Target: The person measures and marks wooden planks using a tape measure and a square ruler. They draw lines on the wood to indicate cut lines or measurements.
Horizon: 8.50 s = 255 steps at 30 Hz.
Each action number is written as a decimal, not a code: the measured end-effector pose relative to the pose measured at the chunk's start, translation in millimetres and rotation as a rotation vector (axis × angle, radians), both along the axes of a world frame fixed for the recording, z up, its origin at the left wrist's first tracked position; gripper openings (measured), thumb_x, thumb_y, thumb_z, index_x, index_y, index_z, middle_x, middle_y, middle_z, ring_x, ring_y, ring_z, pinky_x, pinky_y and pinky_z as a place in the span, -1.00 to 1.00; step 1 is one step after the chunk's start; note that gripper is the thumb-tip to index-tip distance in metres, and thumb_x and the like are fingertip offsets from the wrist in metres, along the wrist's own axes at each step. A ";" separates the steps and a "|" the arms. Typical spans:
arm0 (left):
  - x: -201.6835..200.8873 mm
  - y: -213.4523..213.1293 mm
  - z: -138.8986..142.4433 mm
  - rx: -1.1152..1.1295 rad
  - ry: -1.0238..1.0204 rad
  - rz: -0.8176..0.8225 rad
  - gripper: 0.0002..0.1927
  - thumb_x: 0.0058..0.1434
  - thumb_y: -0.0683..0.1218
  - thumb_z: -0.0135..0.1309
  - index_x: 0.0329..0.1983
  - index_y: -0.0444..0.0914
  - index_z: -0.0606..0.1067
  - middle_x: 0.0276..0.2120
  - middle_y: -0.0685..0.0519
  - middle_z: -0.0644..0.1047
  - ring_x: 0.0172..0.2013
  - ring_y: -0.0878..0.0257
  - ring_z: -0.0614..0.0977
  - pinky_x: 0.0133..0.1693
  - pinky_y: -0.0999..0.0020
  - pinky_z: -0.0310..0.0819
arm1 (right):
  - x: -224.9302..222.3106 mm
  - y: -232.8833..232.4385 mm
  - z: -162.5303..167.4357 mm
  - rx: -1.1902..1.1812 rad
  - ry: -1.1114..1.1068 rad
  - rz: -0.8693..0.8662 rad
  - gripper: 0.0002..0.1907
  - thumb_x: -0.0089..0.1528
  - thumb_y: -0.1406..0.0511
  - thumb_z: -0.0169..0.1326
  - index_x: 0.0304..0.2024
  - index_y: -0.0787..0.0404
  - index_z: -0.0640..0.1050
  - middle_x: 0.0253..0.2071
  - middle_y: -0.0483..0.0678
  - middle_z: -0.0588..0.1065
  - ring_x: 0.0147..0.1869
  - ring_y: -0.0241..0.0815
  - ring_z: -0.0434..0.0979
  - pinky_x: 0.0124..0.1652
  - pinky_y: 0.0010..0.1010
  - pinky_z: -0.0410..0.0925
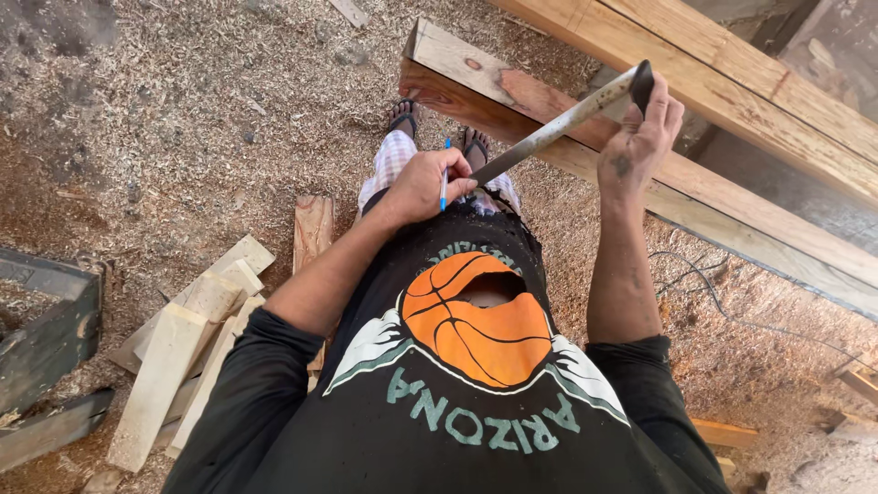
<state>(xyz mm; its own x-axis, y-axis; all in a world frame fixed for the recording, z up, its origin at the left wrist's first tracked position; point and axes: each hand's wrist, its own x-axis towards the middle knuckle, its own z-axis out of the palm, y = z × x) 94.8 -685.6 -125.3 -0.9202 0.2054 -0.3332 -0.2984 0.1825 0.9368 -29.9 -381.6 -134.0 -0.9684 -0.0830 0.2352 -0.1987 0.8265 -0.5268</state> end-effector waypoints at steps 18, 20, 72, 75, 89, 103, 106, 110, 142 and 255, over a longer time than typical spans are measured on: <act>10.2 4.5 -9.2 0.166 -0.010 0.557 -0.89 0.39 -0.17 0.12 -0.14 -0.34 0.51 -0.39 0.09 0.61 -0.37 0.41 0.66 -0.33 0.50 0.57 | 91.6 8.1 19.7 -0.152 0.114 0.289 -0.62 0.25 0.34 0.38 -0.03 0.35 0.48 -0.32 -0.08 0.49 -0.33 -0.27 0.50 -0.33 -0.42 0.39; 11.0 15.6 -7.5 0.173 0.008 0.527 -0.89 0.40 -0.17 0.12 -0.14 -0.34 0.51 -0.39 0.11 0.60 -0.37 0.43 0.65 -0.34 0.51 0.54 | 95.1 0.2 16.9 0.019 -0.010 0.335 -0.61 0.20 0.25 0.40 0.00 0.23 0.59 -0.22 -0.05 0.55 -0.24 -0.16 0.59 -0.23 -0.30 0.47; -15.1 58.8 13.1 -0.403 0.562 0.220 -0.79 0.32 -0.16 0.11 -0.01 -0.30 0.48 -0.17 -0.15 0.62 0.00 -0.07 0.66 0.35 -0.13 0.20 | 69.6 -29.3 3.8 0.017 0.079 0.537 -0.51 0.00 0.31 0.48 0.00 0.03 0.69 -0.16 -0.14 0.40 -0.01 -0.06 0.35 0.04 -0.17 0.26; -16.2 58.8 12.0 -0.392 0.548 0.230 -0.79 0.29 -0.17 0.12 -0.03 -0.30 0.49 -0.16 -0.16 0.62 -0.02 -0.06 0.66 0.33 -0.13 0.22 | 69.7 -31.1 4.2 0.023 0.079 0.535 -0.52 0.01 0.31 0.48 -0.01 0.02 0.69 -0.16 -0.15 0.41 -0.01 -0.07 0.36 0.04 -0.18 0.26; -10.8 44.4 22.8 -0.386 0.571 0.351 -0.83 0.37 -0.15 0.12 -0.01 -0.27 0.51 -0.09 -0.08 0.62 0.02 0.01 0.63 0.26 0.08 0.35 | 70.0 -33.3 23.9 -0.140 -0.073 0.475 -0.56 0.09 0.30 0.49 0.00 0.07 0.66 -0.14 -0.13 0.43 0.01 -0.14 0.42 0.02 -0.26 0.35; 19.4 51.5 78.3 -0.583 0.585 0.251 -0.50 0.40 0.18 0.18 0.17 -0.26 0.50 0.00 -0.13 0.64 -0.03 0.02 0.66 0.05 0.11 0.49 | 62.3 -4.8 85.1 -0.898 -0.635 0.266 -0.73 0.48 0.35 0.04 0.18 0.37 0.54 -0.10 0.02 0.56 -0.14 -0.17 0.60 -0.15 -0.41 0.49; 26.8 69.8 60.2 -0.332 0.278 0.478 -0.64 0.32 0.05 0.26 0.03 -0.27 0.57 -0.27 -0.06 0.67 -0.31 0.19 0.70 -0.28 0.34 0.55 | 56.7 -18.6 67.5 -0.456 -0.514 0.317 -0.69 0.44 0.29 0.12 0.21 0.26 0.56 -0.02 0.03 0.58 -0.01 -0.11 0.63 -0.03 -0.31 0.52; 37.9 94.5 25.8 -0.252 0.069 0.681 -0.67 0.23 0.00 0.31 -0.09 -0.33 0.61 -0.42 -0.06 0.66 -0.44 0.25 0.66 -0.37 0.38 0.51 | 45.5 -19.9 45.1 0.145 -0.019 0.618 -0.35 0.19 0.02 0.42 0.25 0.08 0.52 0.30 0.17 0.34 0.46 0.28 0.22 0.29 0.19 0.23; 10.1 109.5 -1.6 -0.206 0.125 0.674 -0.73 0.46 -0.03 0.03 0.01 -0.33 0.54 -0.40 -0.05 0.63 -0.41 0.23 0.68 -0.37 0.31 0.52 | 18.6 -6.4 4.8 0.254 0.084 0.727 -0.71 0.26 0.27 0.34 0.04 -0.12 0.77 0.47 0.18 0.30 0.54 0.15 0.30 0.34 -0.07 0.22; -38.6 60.1 20.9 -0.494 0.394 0.369 -0.92 0.29 -0.06 0.16 -0.18 -0.10 0.53 -0.45 0.20 0.49 -0.29 0.27 0.52 -0.07 0.18 0.18 | 11.8 -5.6 4.2 0.306 0.114 0.790 -0.41 0.08 0.21 0.45 0.18 -0.17 0.63 0.49 0.09 0.18 0.50 0.07 0.25 0.24 -0.03 0.19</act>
